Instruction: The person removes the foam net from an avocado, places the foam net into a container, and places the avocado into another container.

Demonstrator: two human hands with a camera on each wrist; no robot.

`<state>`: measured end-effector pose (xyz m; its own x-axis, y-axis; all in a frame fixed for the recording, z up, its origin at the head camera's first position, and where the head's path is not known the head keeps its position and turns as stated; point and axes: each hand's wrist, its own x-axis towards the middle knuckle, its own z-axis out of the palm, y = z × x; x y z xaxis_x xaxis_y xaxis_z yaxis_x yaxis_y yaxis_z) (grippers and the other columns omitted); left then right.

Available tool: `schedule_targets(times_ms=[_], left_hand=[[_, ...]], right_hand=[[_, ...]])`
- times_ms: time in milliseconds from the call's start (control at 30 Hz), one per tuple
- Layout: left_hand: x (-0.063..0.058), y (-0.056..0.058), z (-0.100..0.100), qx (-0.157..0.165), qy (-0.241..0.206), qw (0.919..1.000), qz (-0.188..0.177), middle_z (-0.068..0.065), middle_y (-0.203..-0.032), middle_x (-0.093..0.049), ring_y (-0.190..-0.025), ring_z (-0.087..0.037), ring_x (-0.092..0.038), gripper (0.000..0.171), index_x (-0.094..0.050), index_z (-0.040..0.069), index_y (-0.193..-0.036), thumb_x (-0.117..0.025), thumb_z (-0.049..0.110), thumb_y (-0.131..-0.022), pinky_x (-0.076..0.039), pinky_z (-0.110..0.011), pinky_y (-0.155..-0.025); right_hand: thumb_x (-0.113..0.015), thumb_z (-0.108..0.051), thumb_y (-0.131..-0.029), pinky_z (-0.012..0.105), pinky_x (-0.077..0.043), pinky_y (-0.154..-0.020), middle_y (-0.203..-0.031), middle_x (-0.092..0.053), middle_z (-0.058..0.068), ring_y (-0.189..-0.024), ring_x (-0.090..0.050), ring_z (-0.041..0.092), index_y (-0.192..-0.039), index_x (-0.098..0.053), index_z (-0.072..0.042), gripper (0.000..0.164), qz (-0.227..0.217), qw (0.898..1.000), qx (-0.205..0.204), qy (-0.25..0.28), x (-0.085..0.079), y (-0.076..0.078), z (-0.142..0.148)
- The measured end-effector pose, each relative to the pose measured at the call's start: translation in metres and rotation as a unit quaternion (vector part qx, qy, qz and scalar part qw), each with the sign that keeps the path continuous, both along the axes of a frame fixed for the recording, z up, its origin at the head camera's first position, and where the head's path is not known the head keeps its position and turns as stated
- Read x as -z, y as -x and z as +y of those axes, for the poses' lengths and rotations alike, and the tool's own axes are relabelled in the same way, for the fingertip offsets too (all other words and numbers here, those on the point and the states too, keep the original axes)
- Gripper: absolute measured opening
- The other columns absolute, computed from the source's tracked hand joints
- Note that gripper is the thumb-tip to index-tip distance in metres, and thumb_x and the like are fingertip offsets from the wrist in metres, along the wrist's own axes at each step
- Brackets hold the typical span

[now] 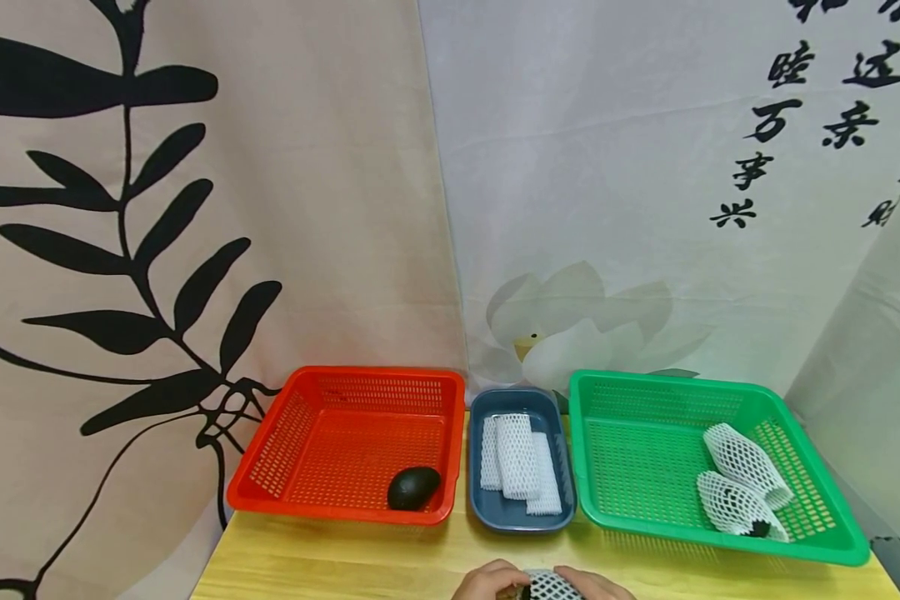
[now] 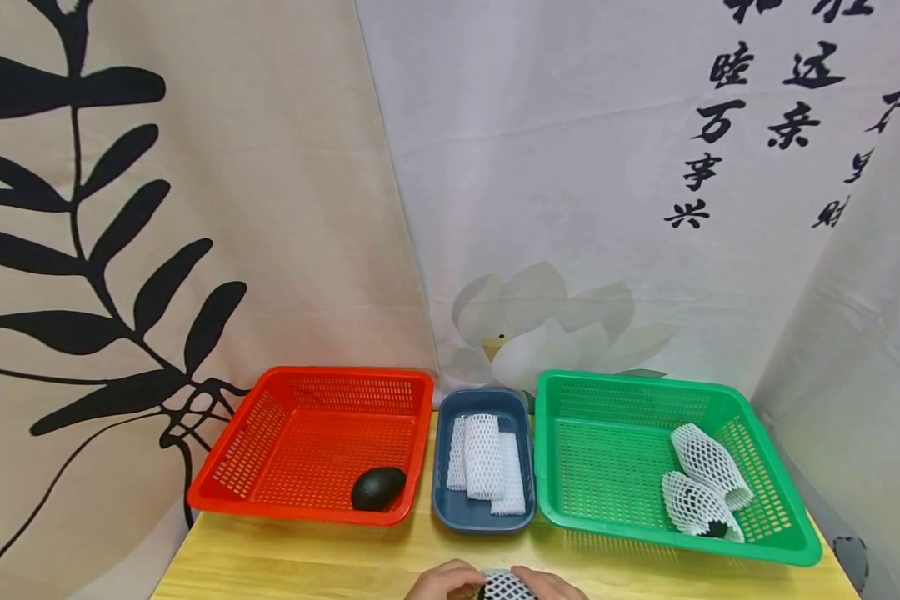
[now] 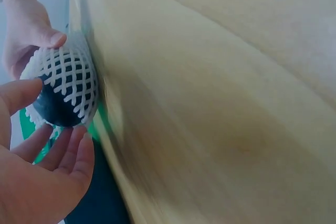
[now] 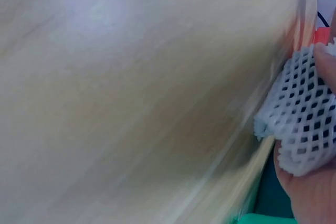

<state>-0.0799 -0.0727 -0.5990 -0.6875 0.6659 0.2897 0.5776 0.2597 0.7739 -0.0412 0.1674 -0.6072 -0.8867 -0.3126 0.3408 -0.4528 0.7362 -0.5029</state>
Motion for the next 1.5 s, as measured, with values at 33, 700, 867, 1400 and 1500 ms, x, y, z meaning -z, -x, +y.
schedule_targets(times_ms=[33, 700, 867, 1400, 1500], left_hand=[[0.000, 0.001, 0.001, -0.001, 0.005, 0.9999, 0.009, -0.008, -0.097, -0.063, -0.088, -0.006, -0.059, 0.025, -0.066, 0.000, -0.108, -0.065, 0.014, -0.087, -0.045, -0.013, -0.075], [0.009, 0.002, 0.017, -0.024, 0.065, 0.9949, 0.074, -0.005, -0.112, -0.063, -0.105, -0.008, -0.058, 0.035, -0.062, 0.006, -0.118, -0.063, 0.025, -0.088, -0.044, -0.018, -0.087], [0.012, 0.000, 0.020, -0.041, 0.055, 0.9940, 0.085, 0.002, -0.108, -0.062, -0.100, -0.001, -0.055, 0.034, -0.063, 0.012, -0.118, -0.063, 0.030, -0.089, -0.042, -0.013, -0.083], [0.012, 0.001, 0.007, -0.031, 0.089, 0.9936, 0.062, -0.002, -0.104, -0.063, -0.097, -0.004, -0.057, 0.033, -0.061, 0.005, -0.115, -0.063, 0.025, -0.089, -0.044, -0.015, -0.081], [0.010, 0.000, 0.004, -0.030, 0.085, 0.9939, 0.063, -0.001, -0.103, -0.064, -0.096, -0.003, -0.057, 0.032, -0.061, 0.007, -0.114, -0.064, 0.025, -0.088, -0.043, -0.014, -0.080]], right_hand=[[-0.076, -0.047, -0.074, 0.022, -0.050, -0.069, -0.107, -0.064, -0.012, -0.091, -0.060, 0.001, -0.120, -0.062, -0.026, 0.053, 0.005, 1.000, 0.001, 0.004, 0.001, 0.000, -0.001], [-0.077, -0.025, -0.079, 0.011, -0.046, -0.075, -0.111, -0.064, -0.011, -0.089, -0.063, 0.002, -0.126, -0.058, -0.019, 0.051, 0.048, 0.986, -0.118, 0.105, 0.011, 0.009, 0.001], [-0.079, -0.020, -0.076, 0.011, -0.046, -0.073, -0.109, -0.063, -0.011, -0.087, -0.063, 0.003, -0.124, -0.058, -0.015, 0.052, 0.066, 0.981, -0.135, 0.121, 0.011, 0.010, 0.001], [-0.074, -0.010, -0.078, 0.005, -0.040, -0.076, -0.108, -0.065, -0.011, -0.092, -0.060, -0.002, -0.121, -0.060, -0.017, 0.046, 0.046, 0.982, -0.150, 0.104, 0.020, 0.012, 0.015], [-0.075, -0.006, -0.075, 0.005, -0.039, -0.078, -0.109, -0.065, -0.010, -0.093, -0.060, -0.002, -0.120, -0.060, -0.016, 0.048, 0.061, 0.980, -0.157, 0.105, 0.020, 0.013, 0.018]])
